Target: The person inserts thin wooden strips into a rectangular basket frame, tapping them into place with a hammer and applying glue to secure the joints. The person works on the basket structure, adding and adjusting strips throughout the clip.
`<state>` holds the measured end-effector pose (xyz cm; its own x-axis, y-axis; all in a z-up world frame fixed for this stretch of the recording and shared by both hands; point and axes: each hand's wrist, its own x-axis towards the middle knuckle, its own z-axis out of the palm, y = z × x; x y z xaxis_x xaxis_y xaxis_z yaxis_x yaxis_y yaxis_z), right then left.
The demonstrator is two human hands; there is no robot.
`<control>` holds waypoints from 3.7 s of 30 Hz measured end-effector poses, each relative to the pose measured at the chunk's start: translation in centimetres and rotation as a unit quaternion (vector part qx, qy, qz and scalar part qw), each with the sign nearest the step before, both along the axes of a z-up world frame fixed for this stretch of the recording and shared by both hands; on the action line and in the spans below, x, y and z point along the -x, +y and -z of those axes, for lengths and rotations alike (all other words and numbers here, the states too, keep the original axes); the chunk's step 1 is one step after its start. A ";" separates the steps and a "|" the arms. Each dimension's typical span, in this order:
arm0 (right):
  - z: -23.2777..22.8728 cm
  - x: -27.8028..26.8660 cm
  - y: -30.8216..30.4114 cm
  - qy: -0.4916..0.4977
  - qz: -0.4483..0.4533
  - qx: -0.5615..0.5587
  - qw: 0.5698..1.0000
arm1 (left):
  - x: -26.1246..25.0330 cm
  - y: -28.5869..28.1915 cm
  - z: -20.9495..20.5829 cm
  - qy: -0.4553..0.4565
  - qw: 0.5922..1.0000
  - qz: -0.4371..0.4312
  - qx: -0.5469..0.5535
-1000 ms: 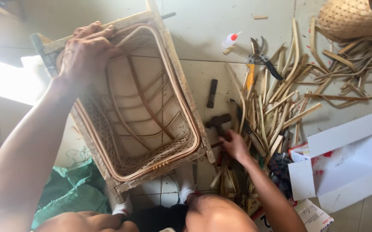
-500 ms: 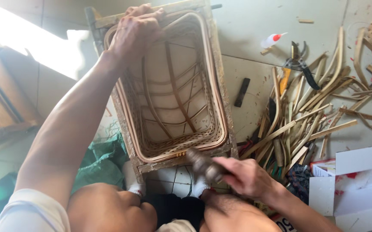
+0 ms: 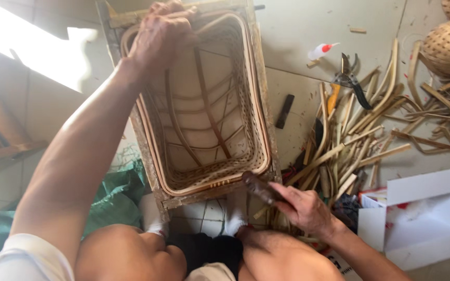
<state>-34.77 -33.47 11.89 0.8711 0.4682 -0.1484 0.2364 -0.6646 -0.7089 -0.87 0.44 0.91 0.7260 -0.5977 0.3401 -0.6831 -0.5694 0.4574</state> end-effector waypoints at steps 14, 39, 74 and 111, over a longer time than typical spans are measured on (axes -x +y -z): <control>-5.8 -3.3 -2.0 0.071 0.172 0.084 0.979 | -0.2 0.7 1.3 0.026 1.000 -0.003 0.011; -7.2 -11.6 4.3 0.043 -0.132 0.339 0.930 | 0.9 1.0 0.3 0.018 0.999 0.008 0.037; 0.2 -24.0 3.6 0.071 0.215 -0.067 0.972 | 0.9 0.0 -0.9 -0.009 0.997 -0.023 0.076; -1.3 -30.1 17.8 0.094 -0.002 0.009 0.995 | 1.4 -0.5 2.8 -0.029 0.996 -0.077 0.032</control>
